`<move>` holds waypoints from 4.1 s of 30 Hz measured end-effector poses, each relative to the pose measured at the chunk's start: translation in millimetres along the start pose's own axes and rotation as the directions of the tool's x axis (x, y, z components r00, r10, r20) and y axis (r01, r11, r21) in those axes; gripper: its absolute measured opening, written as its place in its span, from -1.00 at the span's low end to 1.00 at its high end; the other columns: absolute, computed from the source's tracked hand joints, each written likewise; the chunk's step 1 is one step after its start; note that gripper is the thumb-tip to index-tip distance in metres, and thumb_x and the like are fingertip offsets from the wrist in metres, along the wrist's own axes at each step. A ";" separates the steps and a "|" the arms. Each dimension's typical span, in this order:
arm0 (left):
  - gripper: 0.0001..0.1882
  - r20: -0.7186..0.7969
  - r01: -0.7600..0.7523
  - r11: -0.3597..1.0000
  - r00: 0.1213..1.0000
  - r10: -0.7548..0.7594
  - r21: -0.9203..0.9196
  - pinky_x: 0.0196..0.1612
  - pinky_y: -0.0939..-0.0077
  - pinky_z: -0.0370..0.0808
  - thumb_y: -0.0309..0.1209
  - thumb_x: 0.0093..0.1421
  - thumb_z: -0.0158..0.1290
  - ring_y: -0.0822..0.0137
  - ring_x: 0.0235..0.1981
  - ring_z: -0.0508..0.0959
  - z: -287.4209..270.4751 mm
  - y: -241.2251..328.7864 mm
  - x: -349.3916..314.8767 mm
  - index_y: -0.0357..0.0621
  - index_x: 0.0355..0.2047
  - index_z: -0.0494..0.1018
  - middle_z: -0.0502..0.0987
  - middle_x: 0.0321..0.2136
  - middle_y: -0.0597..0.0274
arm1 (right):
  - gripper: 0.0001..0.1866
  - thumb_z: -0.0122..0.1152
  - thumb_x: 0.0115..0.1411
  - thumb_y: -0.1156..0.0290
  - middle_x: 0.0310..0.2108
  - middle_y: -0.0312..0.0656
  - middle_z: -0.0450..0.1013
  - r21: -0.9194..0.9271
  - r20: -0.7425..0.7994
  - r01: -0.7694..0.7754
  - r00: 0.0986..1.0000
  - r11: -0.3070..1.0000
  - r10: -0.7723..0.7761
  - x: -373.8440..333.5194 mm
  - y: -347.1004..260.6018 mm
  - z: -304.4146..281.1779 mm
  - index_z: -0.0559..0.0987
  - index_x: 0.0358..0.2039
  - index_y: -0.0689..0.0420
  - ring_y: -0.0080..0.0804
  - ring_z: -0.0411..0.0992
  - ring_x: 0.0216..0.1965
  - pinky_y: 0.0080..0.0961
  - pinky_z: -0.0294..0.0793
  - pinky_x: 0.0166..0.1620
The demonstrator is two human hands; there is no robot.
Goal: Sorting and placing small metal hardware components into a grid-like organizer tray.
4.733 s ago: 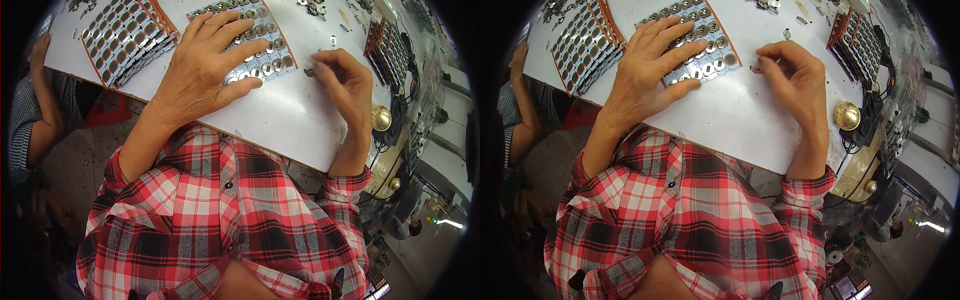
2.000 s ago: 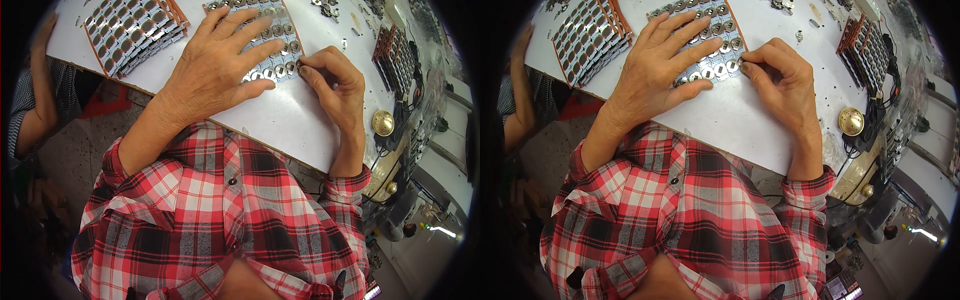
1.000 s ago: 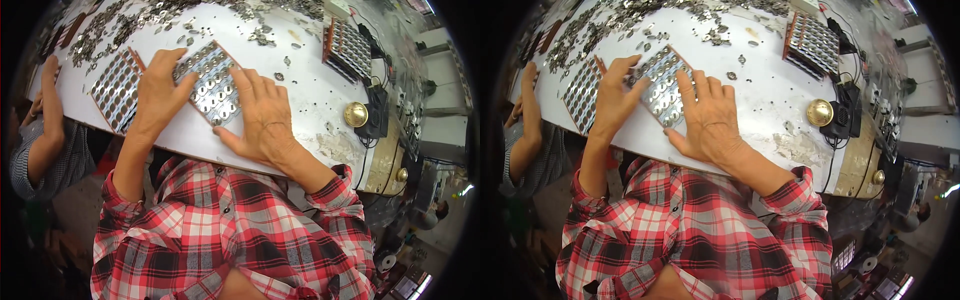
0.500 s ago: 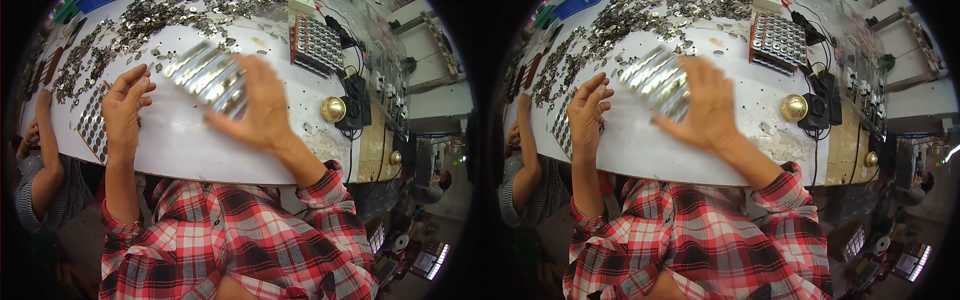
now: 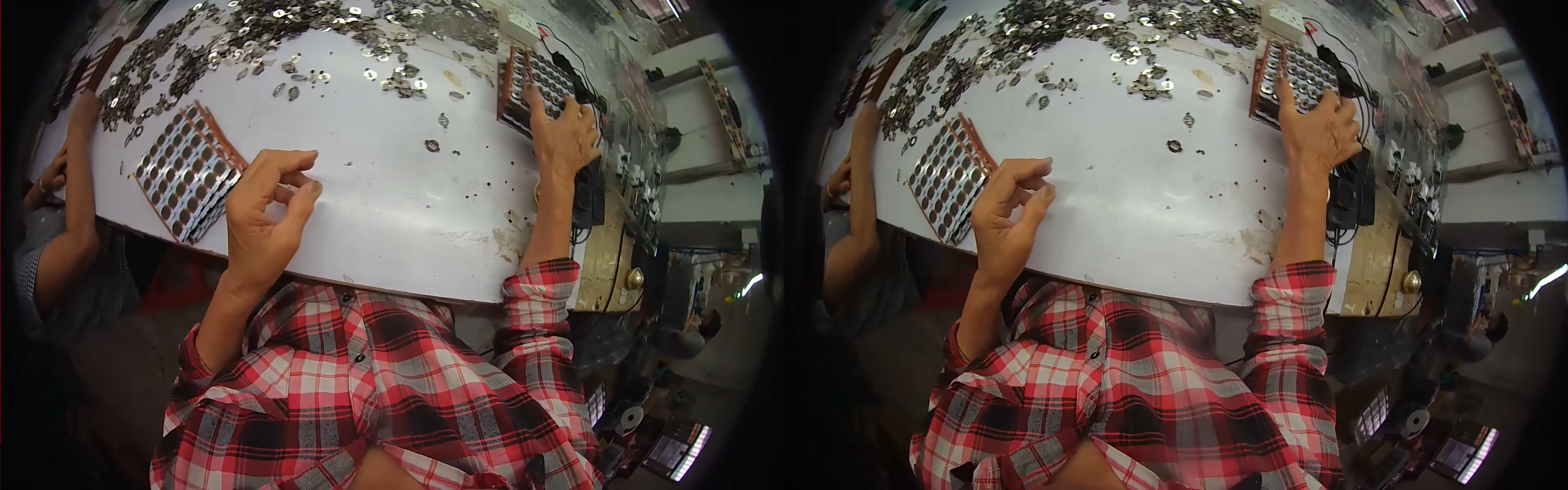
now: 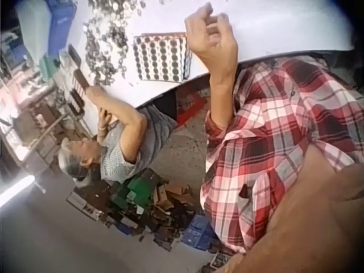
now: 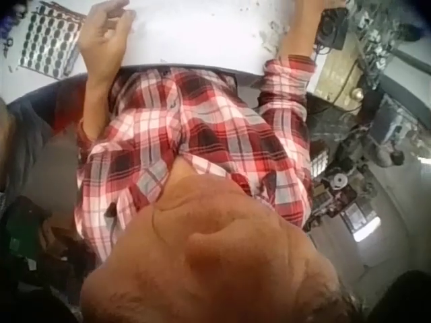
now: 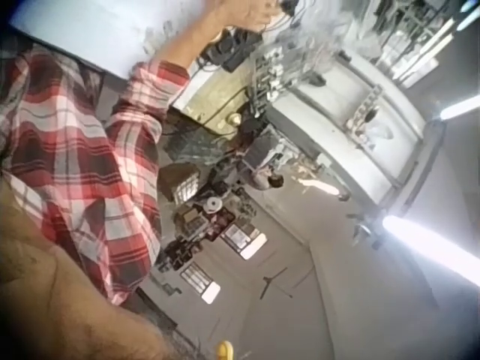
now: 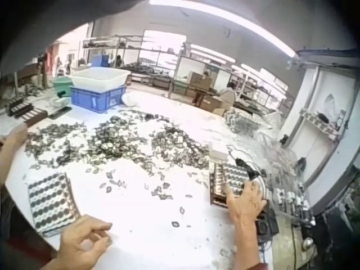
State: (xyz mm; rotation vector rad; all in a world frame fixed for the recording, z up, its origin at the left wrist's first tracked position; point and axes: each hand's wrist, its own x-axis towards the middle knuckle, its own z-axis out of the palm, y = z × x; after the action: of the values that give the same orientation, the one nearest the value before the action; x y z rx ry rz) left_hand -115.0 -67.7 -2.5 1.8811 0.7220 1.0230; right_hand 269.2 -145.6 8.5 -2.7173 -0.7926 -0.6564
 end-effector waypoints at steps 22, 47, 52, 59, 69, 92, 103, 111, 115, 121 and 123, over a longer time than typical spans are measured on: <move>-0.43 -0.554 0.389 0.902 0.800 -0.230 0.188 -0.31 0.53 0.57 -0.26 0.09 0.40 0.37 -0.41 0.67 -157.3 -71.9 -25.5 -0.46 -0.02 0.55 0.69 -0.40 0.05 | -0.33 0.25 0.34 -0.03 0.12 0.15 0.49 0.501 -0.103 0.239 0.971 0.832 -0.217 17.4 18.5 6.2 0.53 0.19 0.31 0.07 0.48 0.12 -0.21 0.42 0.20; -0.75 0.204 0.554 0.681 0.825 -0.528 -0.478 -0.42 0.66 0.66 -0.56 0.32 0.15 0.42 -0.42 0.68 -8.3 5.5 -27.9 -0.46 -0.04 0.48 0.63 -0.34 0.11 | -0.80 0.31 0.22 0.56 -0.40 -0.37 0.54 0.773 0.233 0.216 0.778 0.597 -0.583 -78.2 -46.6 -30.0 0.71 -0.13 0.20 -0.72 0.35 -0.47 -0.70 0.36 -0.36; -0.63 0.241 0.596 0.780 0.798 -0.552 -0.190 -0.44 0.68 0.61 -0.53 0.29 0.19 0.48 -0.45 0.65 -8.9 17.9 -19.3 -0.50 0.05 0.45 0.62 -0.40 0.16 | -0.80 0.32 0.21 0.58 -0.37 -0.33 0.55 0.792 0.220 0.281 0.696 0.542 -0.683 -79.0 -42.8 -28.4 0.70 -0.14 0.24 -0.68 0.39 -0.42 -0.70 0.37 -0.32; -0.62 0.103 -0.136 0.962 0.988 0.114 0.235 -0.40 0.52 0.56 -0.51 0.03 0.37 0.30 -0.41 0.63 -0.9 -4.6 -17.9 -0.29 -0.11 0.58 0.61 -0.35 0.15 | -0.92 0.28 0.29 0.56 -0.36 -0.34 0.56 0.826 0.282 0.155 0.719 0.543 -0.635 -82.7 -52.7 -30.5 0.63 -0.23 0.27 -0.66 0.47 -0.38 -0.68 0.47 -0.25; -0.28 0.384 -0.493 0.809 0.848 0.364 0.320 0.17 -0.04 0.38 0.07 -0.13 0.33 -0.01 0.08 0.51 52.5 5.5 -37.6 -0.34 -0.17 0.56 0.55 -0.08 -0.03 | -0.88 0.26 0.34 0.55 -0.43 -0.36 0.56 0.918 0.394 -0.273 0.550 0.287 -0.736 -119.8 -92.3 -52.9 0.68 -0.15 0.25 -0.72 0.44 -0.47 -0.77 0.40 -0.42; -0.35 0.296 -0.414 0.816 0.903 0.312 0.404 0.11 -0.01 0.39 -0.03 -0.22 0.37 -0.01 0.13 0.50 61.1 1.5 -41.1 -0.36 -0.26 0.56 0.58 -0.05 -0.12 | -0.92 0.27 0.29 0.59 -0.39 -0.31 0.61 0.922 0.385 -0.188 0.532 0.338 -0.754 -120.6 -118.2 -49.3 0.64 -0.22 0.29 -0.71 0.48 -0.44 -0.73 0.47 -0.36; -0.39 0.288 -0.391 0.826 0.912 0.291 0.405 0.23 -0.16 0.32 -0.05 -0.24 0.40 -0.02 0.14 0.50 63.5 0.3 -42.4 -0.34 -0.33 0.56 0.59 -0.13 -0.08 | -0.90 0.28 0.24 0.63 -0.40 -0.28 0.63 0.939 0.328 -0.087 0.518 0.333 -0.790 -127.2 -119.6 -47.3 0.67 -0.24 0.28 -0.64 0.55 -0.38 -0.67 0.54 -0.26; -0.41 0.303 -0.390 0.836 0.910 0.283 0.387 0.25 -0.27 0.31 -0.08 -0.25 0.40 -0.05 0.13 0.50 61.3 3.5 -41.4 -0.36 -0.34 0.58 0.59 -0.15 -0.09 | -0.90 0.34 0.19 0.64 -0.42 -0.25 0.62 0.900 0.394 -0.076 0.565 0.429 -0.725 -131.2 -124.5 -55.4 0.68 -0.26 0.25 -0.63 0.56 -0.40 -0.67 0.54 -0.28; -0.41 0.297 -0.409 0.820 0.904 0.306 0.401 0.26 -0.39 0.29 -0.08 -0.25 0.40 -0.09 0.13 0.50 64.4 1.3 -42.4 -0.37 -0.36 0.59 0.60 -0.18 -0.12 | -0.90 0.36 0.17 0.65 -0.43 -0.26 0.60 0.925 0.298 0.023 0.571 0.378 -0.765 -129.7 -119.5 -43.9 0.68 -0.28 0.26 -0.62 0.54 -0.42 -0.66 0.53 -0.30; -0.39 0.330 -0.445 0.786 0.887 0.323 0.428 0.26 -0.44 0.26 -0.08 -0.23 0.39 -0.14 0.14 0.49 64.1 3.1 -42.4 -0.42 -0.33 0.59 0.59 -0.15 -0.18 | -0.89 0.29 0.28 0.65 -0.35 -0.35 0.57 0.945 0.284 0.026 0.432 0.326 -0.856 -116.5 -114.4 -40.6 0.68 -0.19 0.29 -0.68 0.53 -0.32 -0.71 0.52 -0.24; -0.38 0.345 -0.459 0.786 0.878 0.331 0.414 0.26 -0.44 0.26 -0.08 -0.21 0.38 -0.15 0.15 0.48 62.6 4.3 -41.6 -0.44 -0.32 0.59 0.58 -0.14 -0.19 | -0.87 0.29 0.27 0.64 -0.35 -0.34 0.55 0.936 0.330 0.001 0.350 0.352 -0.877 -111.5 -115.4 -41.2 0.68 -0.17 0.28 -0.69 0.51 -0.31 -0.70 0.49 -0.24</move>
State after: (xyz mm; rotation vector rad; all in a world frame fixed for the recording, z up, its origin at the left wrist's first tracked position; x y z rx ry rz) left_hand -81.3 -127.7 -33.0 2.6391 0.4551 0.8693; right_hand 106.5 -114.6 2.1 -1.5545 -1.7001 0.9805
